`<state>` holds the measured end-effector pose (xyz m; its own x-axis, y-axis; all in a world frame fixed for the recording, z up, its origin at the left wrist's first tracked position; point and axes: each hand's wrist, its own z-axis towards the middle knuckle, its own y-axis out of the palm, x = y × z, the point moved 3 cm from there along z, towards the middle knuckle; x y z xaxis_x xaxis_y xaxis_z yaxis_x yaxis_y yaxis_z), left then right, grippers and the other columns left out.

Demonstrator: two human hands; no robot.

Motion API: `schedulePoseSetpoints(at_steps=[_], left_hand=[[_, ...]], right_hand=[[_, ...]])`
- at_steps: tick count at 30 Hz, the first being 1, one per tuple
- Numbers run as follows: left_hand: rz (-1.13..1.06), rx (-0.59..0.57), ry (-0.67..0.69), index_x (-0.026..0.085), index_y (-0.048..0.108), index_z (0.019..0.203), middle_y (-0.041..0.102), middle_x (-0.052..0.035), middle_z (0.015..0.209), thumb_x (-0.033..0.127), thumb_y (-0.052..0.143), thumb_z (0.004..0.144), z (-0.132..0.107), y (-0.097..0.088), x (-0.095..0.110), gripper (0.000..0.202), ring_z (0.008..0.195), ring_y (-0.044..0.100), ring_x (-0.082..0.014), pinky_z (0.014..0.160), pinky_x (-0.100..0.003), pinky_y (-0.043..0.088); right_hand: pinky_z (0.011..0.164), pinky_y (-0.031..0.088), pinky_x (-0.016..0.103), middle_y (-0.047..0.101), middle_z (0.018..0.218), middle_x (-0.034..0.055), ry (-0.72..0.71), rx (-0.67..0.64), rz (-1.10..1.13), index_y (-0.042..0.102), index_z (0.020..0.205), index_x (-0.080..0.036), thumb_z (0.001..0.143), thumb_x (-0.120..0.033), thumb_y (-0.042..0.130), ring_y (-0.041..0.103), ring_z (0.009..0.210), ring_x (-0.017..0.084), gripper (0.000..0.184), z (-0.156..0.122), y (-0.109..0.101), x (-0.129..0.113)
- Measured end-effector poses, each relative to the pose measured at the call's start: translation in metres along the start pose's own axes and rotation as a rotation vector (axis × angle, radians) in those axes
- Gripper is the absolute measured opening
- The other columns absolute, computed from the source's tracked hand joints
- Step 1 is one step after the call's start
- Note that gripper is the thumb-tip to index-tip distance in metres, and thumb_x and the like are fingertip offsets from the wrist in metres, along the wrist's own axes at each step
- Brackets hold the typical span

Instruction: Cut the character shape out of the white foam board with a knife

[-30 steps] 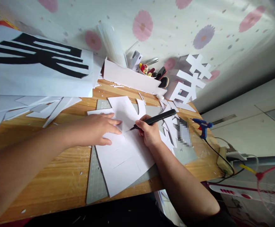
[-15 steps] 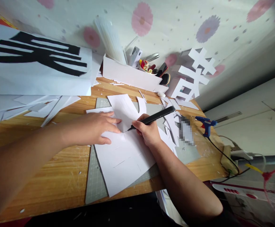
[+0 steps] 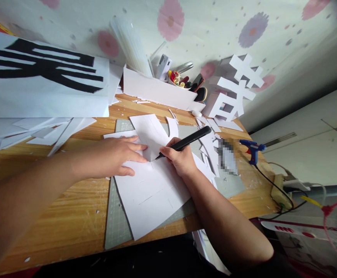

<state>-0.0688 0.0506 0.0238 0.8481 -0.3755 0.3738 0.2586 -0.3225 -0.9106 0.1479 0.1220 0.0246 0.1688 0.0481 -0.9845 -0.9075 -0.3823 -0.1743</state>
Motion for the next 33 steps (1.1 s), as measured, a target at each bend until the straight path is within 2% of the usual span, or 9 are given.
schedulePoseSetpoints(at_steps=[3,14,19,33], left_hand=[[-0.011,0.007,0.019,0.046,0.073,0.138,0.054,0.0018,0.166,0.034,0.080,0.090,-0.001,0.000,-0.001,0.050,0.163,0.033,-0.0379,0.125,-0.055,0.040],[0.054,-0.033,-0.014,0.045,0.071,0.141,0.051,-0.0003,0.168,0.030,0.080,0.092,-0.001,-0.004,0.007,0.053,0.162,0.034,-0.0403,0.125,-0.058,0.040],[0.097,-0.028,0.040,0.048,0.070,0.142,0.051,-0.0006,0.169,0.032,0.076,0.095,-0.002,-0.004,0.007,0.050,0.162,0.034,-0.0409,0.125,-0.058,0.040],[0.086,-0.078,0.008,0.047,0.070,0.143,0.043,-0.0008,0.174,0.027,0.073,0.096,-0.003,-0.003,0.010,0.051,0.165,0.025,-0.0432,0.129,-0.062,0.032]], right_hand=[[0.051,0.036,0.027,0.055,0.055,-0.0052,0.005,-0.006,-0.009,0.059,0.061,-0.024,0.062,-0.044,0.085,0.046,0.054,0.013,0.033,0.001,-0.001,0.000],[0.053,0.037,0.028,0.055,0.055,-0.0056,-0.008,0.003,-0.017,0.059,0.060,-0.023,0.061,-0.043,0.085,0.045,0.054,0.012,0.033,0.001,-0.002,-0.004],[0.054,0.038,0.028,0.054,0.055,-0.0058,-0.029,-0.016,-0.052,0.060,0.060,-0.023,0.060,-0.045,0.085,0.045,0.055,0.013,0.032,0.001,-0.002,-0.007],[0.056,0.039,0.029,0.055,0.056,-0.0054,-0.009,0.017,-0.040,0.057,0.059,-0.024,0.061,-0.042,0.084,0.046,0.057,0.013,0.032,0.005,-0.005,-0.005]])
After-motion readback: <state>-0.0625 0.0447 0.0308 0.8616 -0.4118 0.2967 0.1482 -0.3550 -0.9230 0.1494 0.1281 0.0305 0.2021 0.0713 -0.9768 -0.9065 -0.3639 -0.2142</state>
